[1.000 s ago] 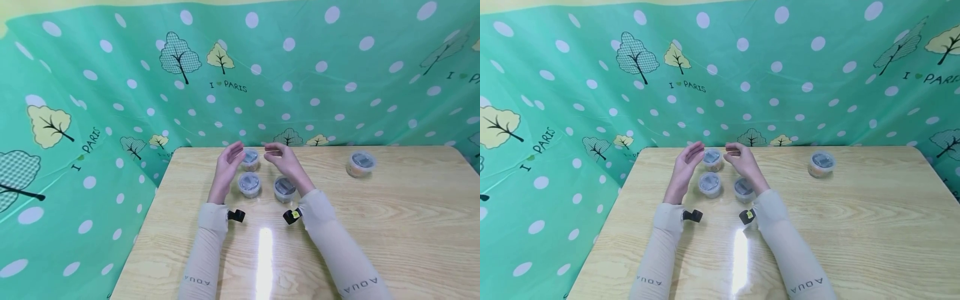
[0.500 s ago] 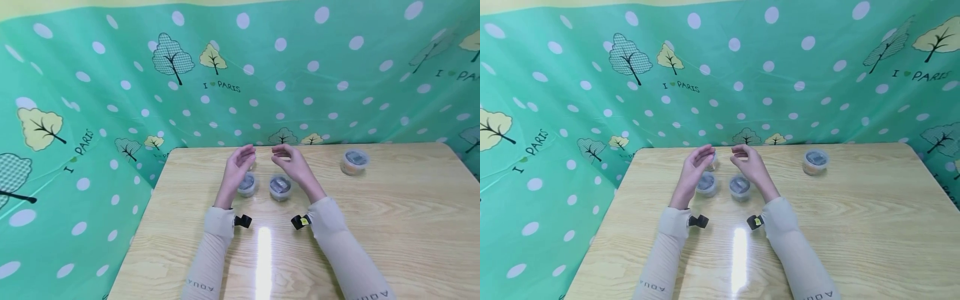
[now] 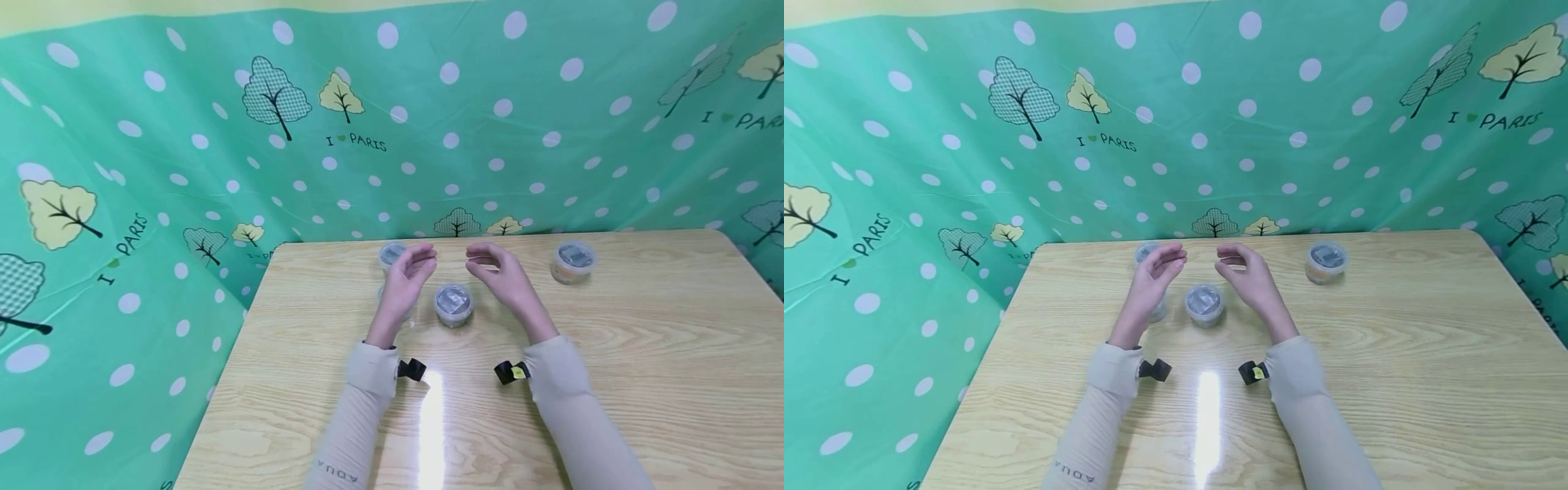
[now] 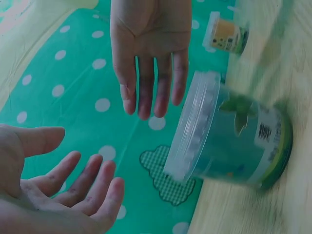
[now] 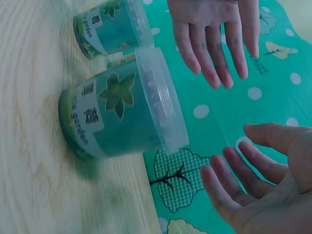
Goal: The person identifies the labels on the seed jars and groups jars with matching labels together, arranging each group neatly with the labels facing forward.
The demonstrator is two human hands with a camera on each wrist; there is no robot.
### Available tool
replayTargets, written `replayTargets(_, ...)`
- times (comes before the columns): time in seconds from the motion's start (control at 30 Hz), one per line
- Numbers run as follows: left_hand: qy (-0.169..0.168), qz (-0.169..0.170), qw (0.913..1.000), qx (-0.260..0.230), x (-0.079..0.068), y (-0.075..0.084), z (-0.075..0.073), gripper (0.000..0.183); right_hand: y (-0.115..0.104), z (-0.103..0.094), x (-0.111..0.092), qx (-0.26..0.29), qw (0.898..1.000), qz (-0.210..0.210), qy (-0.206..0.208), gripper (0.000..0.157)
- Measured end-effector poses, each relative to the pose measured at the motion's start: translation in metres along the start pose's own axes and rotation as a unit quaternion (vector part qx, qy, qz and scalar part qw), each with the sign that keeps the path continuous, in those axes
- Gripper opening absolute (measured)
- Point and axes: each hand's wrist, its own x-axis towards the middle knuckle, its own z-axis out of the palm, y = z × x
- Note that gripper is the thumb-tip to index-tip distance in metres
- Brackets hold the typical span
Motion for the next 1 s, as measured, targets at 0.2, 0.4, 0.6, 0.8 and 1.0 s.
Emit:
replayTargets(0.2, -0.017, -0.022, 0.9996, -0.005, -0.002, 0.002, 0.016, 0.039, 0.006, -0.012, -0.010, -0.005, 1.000, -0.006, 0.007, 0.046)
replayTargets(0.4, -0.037, -0.034, 0.9986, -0.015, -0.005, 0.002, 0.033, 0.039, 0.014, -0.026, -0.018, -0.017, 1.000, 0.003, 0.023, 0.048)
replayTargets(0.6, -0.040, -0.041, 0.9981, -0.023, -0.009, 0.000, 0.048, 0.038, 0.022, -0.038, -0.025, -0.021, 0.999, 0.005, 0.034, 0.048)
replayTargets(0.8, -0.059, -0.040, 0.9968, -0.037, -0.011, -0.002, 0.064, 0.038, 0.025, -0.049, -0.033, -0.010, 0.999, 0.015, 0.040, 0.050)
replayTargets(1.0, -0.065, -0.039, 0.9961, -0.045, -0.011, -0.002, 0.080, 0.038, 0.028, -0.057, -0.038, -0.011, 0.998, 0.023, 0.050, 0.050)
